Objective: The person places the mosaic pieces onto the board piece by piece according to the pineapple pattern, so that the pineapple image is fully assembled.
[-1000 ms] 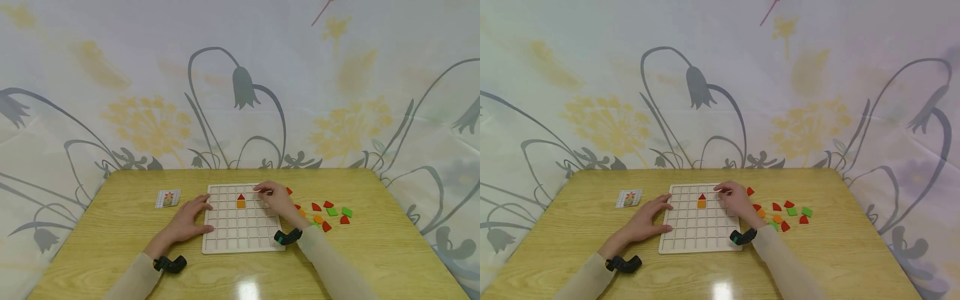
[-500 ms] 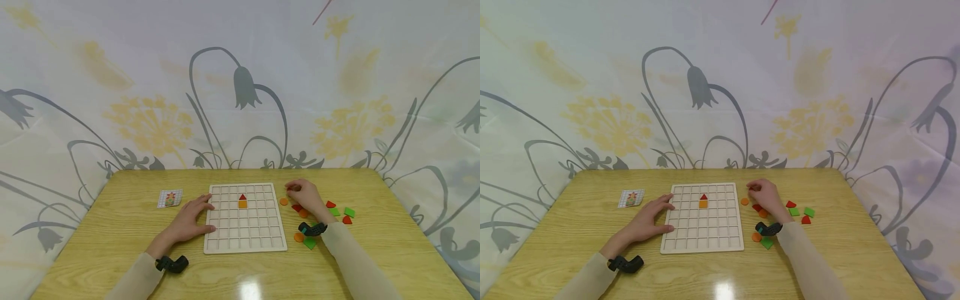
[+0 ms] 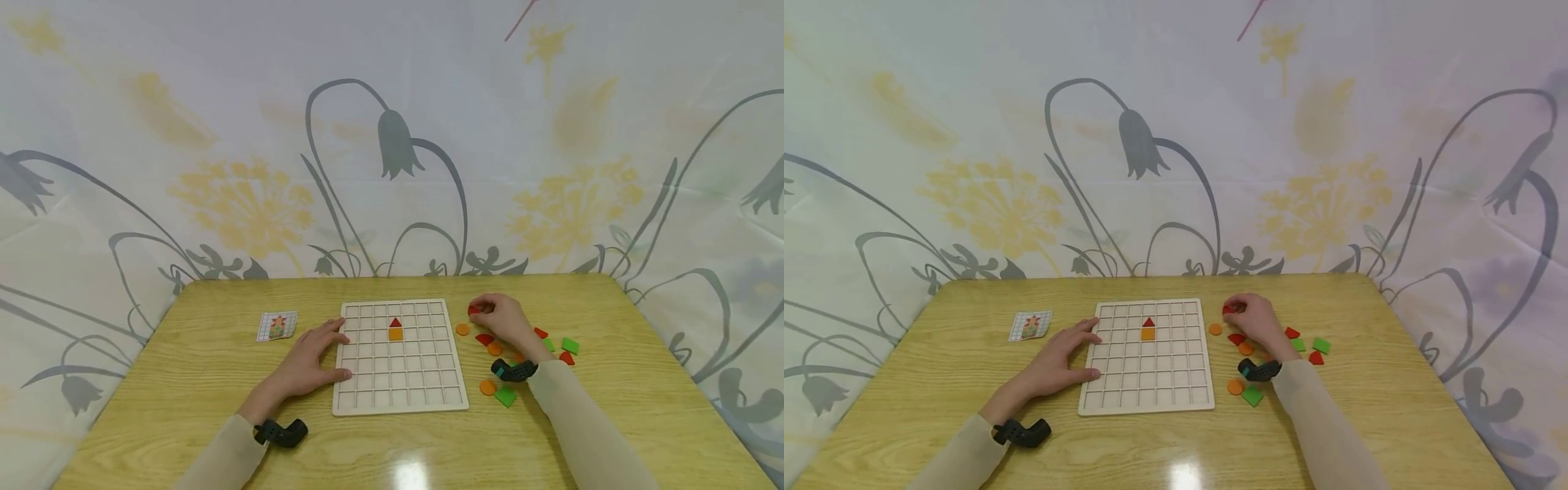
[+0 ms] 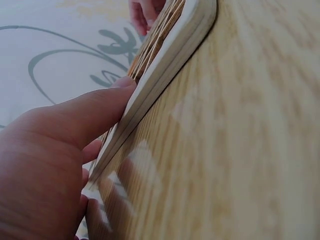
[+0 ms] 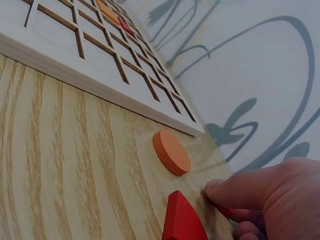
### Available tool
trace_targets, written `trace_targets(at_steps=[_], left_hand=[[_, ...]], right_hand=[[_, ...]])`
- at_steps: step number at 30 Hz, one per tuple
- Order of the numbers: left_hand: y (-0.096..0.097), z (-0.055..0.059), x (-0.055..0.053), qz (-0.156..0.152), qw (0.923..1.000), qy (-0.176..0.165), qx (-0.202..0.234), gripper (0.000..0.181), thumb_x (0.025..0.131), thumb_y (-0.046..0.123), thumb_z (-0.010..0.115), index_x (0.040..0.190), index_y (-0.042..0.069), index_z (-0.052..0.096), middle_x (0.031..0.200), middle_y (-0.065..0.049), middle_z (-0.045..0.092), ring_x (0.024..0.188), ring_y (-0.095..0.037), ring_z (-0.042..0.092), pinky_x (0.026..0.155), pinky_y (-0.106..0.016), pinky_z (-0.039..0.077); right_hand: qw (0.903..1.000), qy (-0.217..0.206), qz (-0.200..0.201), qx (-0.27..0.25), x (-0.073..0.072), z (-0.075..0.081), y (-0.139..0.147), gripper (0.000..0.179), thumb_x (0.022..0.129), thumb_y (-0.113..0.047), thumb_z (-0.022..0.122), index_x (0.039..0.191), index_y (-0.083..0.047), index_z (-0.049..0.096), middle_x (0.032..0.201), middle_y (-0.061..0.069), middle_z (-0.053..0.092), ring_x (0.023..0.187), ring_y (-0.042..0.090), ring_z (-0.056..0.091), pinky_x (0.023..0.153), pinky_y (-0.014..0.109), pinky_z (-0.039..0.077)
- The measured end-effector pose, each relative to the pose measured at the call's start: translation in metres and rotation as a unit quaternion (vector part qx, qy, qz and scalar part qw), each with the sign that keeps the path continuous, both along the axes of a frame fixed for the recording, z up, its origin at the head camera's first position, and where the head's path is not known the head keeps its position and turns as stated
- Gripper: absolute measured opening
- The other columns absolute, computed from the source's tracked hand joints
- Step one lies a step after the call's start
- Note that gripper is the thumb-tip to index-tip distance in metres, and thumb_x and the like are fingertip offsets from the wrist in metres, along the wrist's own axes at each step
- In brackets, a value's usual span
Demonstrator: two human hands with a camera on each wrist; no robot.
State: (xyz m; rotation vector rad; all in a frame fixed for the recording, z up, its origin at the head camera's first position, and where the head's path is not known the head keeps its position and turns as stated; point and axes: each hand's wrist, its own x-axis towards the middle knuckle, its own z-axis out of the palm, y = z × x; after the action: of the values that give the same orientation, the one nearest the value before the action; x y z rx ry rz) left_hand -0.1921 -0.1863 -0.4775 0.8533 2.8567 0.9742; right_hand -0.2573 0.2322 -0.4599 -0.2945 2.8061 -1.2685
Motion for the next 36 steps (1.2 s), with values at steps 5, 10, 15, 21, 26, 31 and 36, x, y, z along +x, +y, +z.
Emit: trace_targets(at_steps=[5,10,15,21,26,31,36], left_hand=[[0.000,0.001,0.001,0.000,1.0000,-0.004,-0.001,0.055,0.085,0.045,0.076,0.128,0.013,0.061,0.160,-0.010,0.032,0.148,-0.034,0.022,0.116,-0.061,0.016],[-0.002,0.002,0.002,0.003,1.0000,-0.003,0.000,0.055,0.085,0.045,0.076,0.128,0.013,0.061,0.160,-0.009,0.032,0.149,-0.034,0.022,0.115,-0.061,0.016],[-0.003,0.002,0.002,0.002,1.0000,-0.002,0.002,0.055,0.086,0.044,0.076,0.128,0.013,0.061,0.160,-0.010,0.032,0.148,-0.034,0.022,0.115,-0.062,0.016],[0.000,0.003,0.001,-0.002,1.0000,-0.001,0.005,0.053,0.085,0.044,0.077,0.127,0.014,0.062,0.160,-0.009,0.033,0.148,-0.034,0.022,0.115,-0.062,0.017],[0.000,0.003,0.001,-0.001,1.0000,0.000,0.004,0.054,0.085,0.044,0.077,0.127,0.014,0.062,0.160,-0.009,0.033,0.148,-0.034,0.023,0.115,-0.062,0.017],[0.000,0.002,0.001,-0.003,1.0000,0.002,0.006,0.055,0.085,0.044,0.077,0.128,0.013,0.062,0.159,-0.010,0.033,0.148,-0.034,0.023,0.115,-0.062,0.017],[-0.001,0.002,0.001,-0.005,1.0000,0.004,0.007,0.055,0.085,0.045,0.076,0.128,0.013,0.062,0.159,-0.010,0.033,0.148,-0.034,0.023,0.114,-0.062,0.017]], right_hand=[[1.0000,0.002,0.003,-0.004,-0.002,-0.001,0.000,0.026,0.092,-0.008,0.070,0.116,0.002,0.068,0.103,0.012,0.067,0.086,0.023,0.060,0.075,0.034,0.050],[0.9997,0.020,-0.013,0.000,0.000,0.001,0.001,0.024,0.091,-0.005,0.070,0.115,0.000,0.070,0.104,0.013,0.067,0.090,0.028,0.062,0.078,0.040,0.052],[0.9995,0.026,-0.019,0.000,0.002,0.002,0.001,0.023,0.093,-0.003,0.067,0.115,0.000,0.069,0.108,0.016,0.066,0.095,0.032,0.062,0.082,0.045,0.053],[0.9994,0.028,-0.007,-0.020,0.007,0.005,-0.001,0.024,0.094,-0.002,0.064,0.118,-0.001,0.069,0.112,0.016,0.066,0.095,0.030,0.063,0.078,0.040,0.053],[0.9992,0.012,0.023,-0.031,0.010,0.010,-0.015,0.030,0.097,-0.003,0.061,0.126,-0.004,0.067,0.115,0.015,0.064,0.093,0.027,0.061,0.073,0.033,0.052],[0.9976,0.016,0.042,-0.054,0.014,0.015,-0.038,0.019,0.093,-0.002,0.067,0.111,-0.005,0.069,0.108,0.012,0.065,0.095,0.028,0.063,0.074,0.034,0.054],[0.9953,0.027,0.052,-0.078,0.016,0.012,-0.059,0.011,0.089,-0.007,0.075,0.094,-0.007,0.065,0.092,0.005,0.067,0.084,0.021,0.063,0.070,0.032,0.051]])
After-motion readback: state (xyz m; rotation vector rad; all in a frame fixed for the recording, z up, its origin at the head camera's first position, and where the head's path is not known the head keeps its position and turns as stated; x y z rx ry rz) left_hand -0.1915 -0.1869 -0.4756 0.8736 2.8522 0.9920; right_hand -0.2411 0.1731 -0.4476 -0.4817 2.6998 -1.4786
